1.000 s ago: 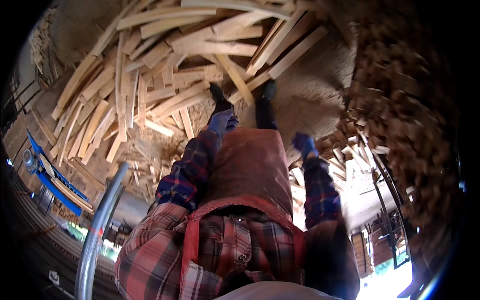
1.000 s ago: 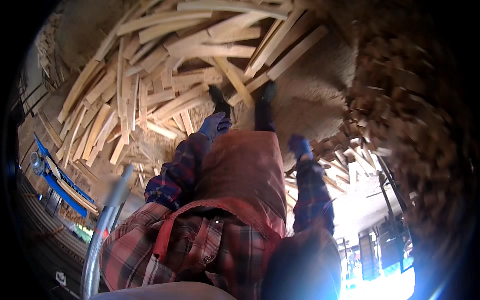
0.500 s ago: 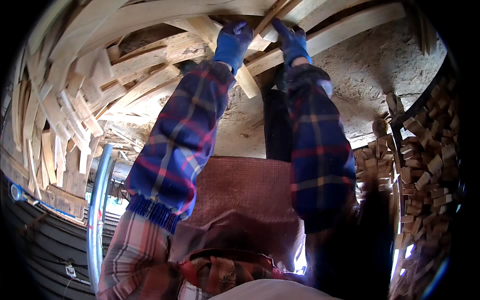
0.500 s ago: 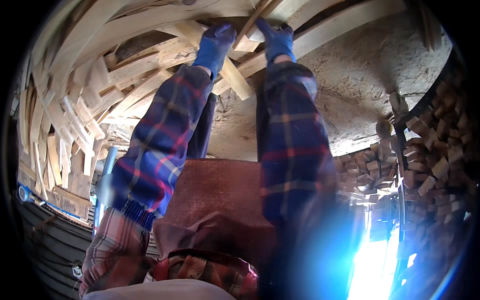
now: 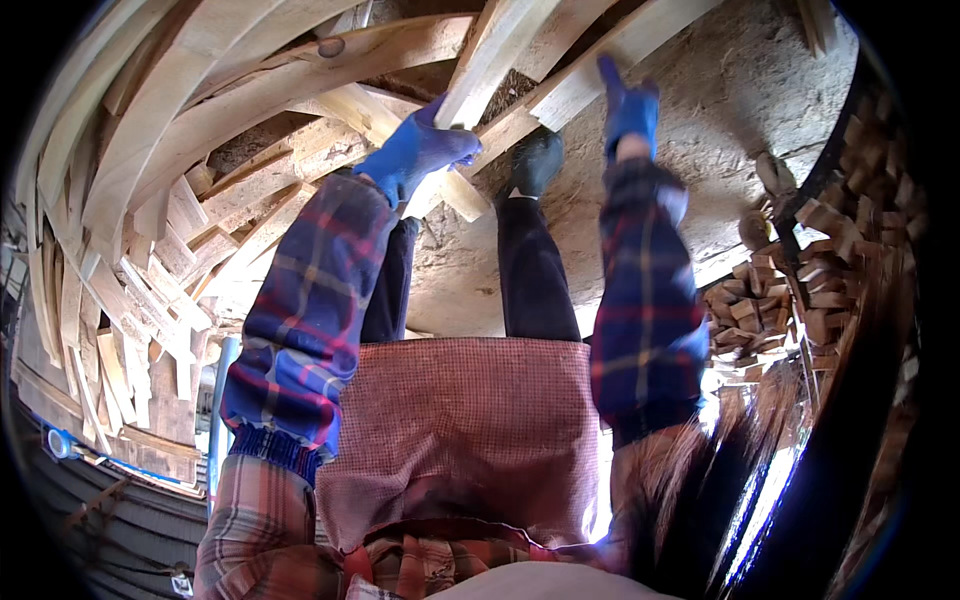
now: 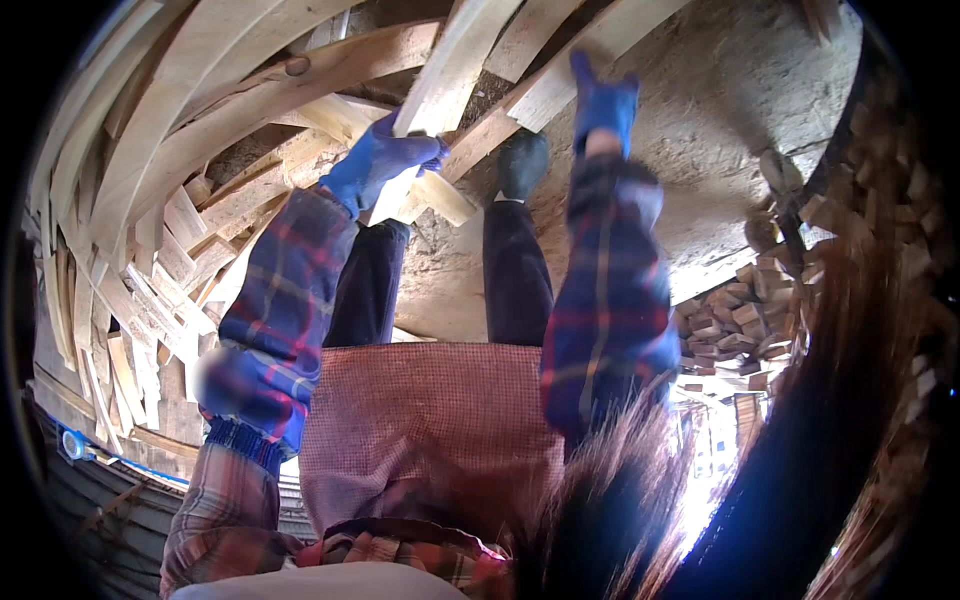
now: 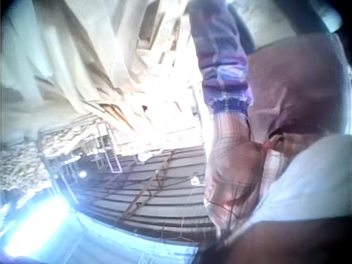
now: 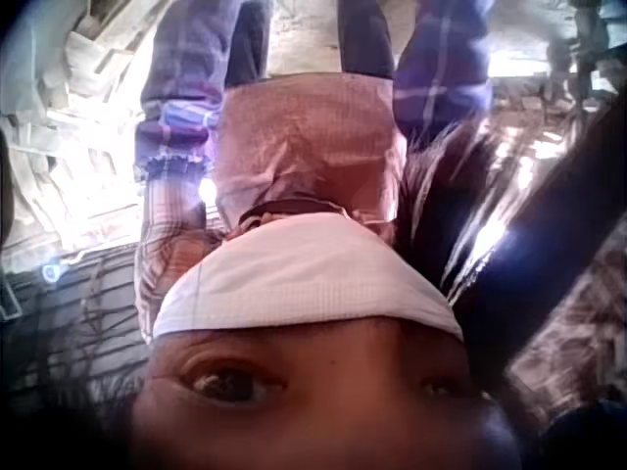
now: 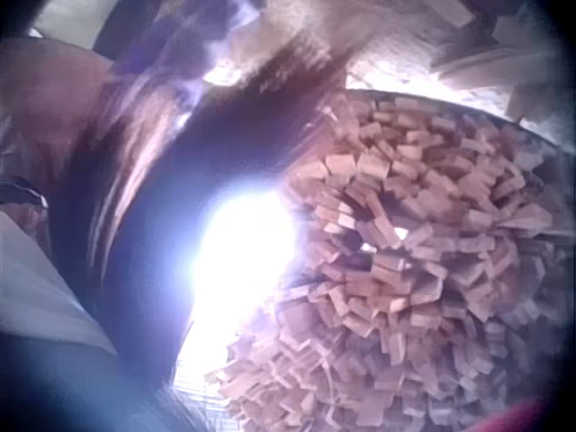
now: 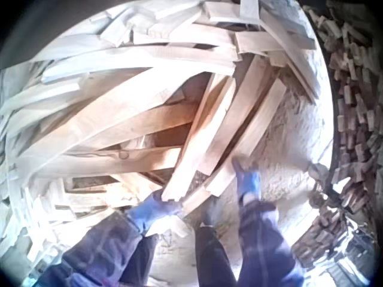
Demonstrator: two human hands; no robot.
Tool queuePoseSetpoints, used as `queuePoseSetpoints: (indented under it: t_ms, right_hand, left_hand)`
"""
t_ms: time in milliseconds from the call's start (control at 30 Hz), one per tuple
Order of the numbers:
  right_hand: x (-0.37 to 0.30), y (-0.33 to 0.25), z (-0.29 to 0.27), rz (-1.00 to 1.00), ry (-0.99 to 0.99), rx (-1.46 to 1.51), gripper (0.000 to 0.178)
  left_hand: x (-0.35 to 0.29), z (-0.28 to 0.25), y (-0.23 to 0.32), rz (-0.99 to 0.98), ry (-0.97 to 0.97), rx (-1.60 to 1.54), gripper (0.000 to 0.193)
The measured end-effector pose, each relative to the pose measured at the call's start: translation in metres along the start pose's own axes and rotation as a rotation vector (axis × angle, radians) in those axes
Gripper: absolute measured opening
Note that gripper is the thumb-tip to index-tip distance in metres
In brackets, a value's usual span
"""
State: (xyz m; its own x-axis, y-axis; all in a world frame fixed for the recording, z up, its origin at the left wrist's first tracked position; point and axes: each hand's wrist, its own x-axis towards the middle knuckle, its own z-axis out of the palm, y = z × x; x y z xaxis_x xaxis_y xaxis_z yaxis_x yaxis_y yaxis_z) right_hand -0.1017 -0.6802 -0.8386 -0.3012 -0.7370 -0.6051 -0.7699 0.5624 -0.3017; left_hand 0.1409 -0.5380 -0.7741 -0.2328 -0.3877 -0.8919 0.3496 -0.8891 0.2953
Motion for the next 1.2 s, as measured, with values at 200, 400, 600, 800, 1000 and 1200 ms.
queuePoseSetpoints:
  t_ms: [200, 400, 600, 800, 1000, 1200]
  right_hand:
    - [0.031, 0.000, -0.006, -0.041, -0.228, 0.003, 0.066]
    - [-0.110, -0.034, -0.020, -0.029, -0.399, 0.457, 0.045]
    - [-0.087, -0.010, -0.055, 0.466, -0.659, 1.035, 0.039]
    - [-0.035, 0.062, 0.013, 0.452, -0.457, 0.447, 0.044]
    - [-0.053, 0.033, 0.112, 0.137, -0.583, -0.191, 0.085]
    - [-0.040, 0.056, 0.114, -0.239, -0.333, -0.670, 0.056]
  left_hand:
    - [-0.023, 0.009, -0.005, 0.027, 0.071, -0.157, 0.045]
    - [-0.054, 0.054, 0.004, 0.094, -0.068, -0.140, 0.080]
    - [-0.138, 0.021, 0.053, -0.240, -0.108, -0.146, 0.068]
    - [-0.299, -0.029, 0.021, -0.413, 0.042, -0.243, 0.077]
    - [-0.404, -0.047, -0.013, -0.632, 0.320, -0.250, 0.078]
    - [-0.457, -0.057, -0.071, -0.627, 0.278, -0.536, 0.077]
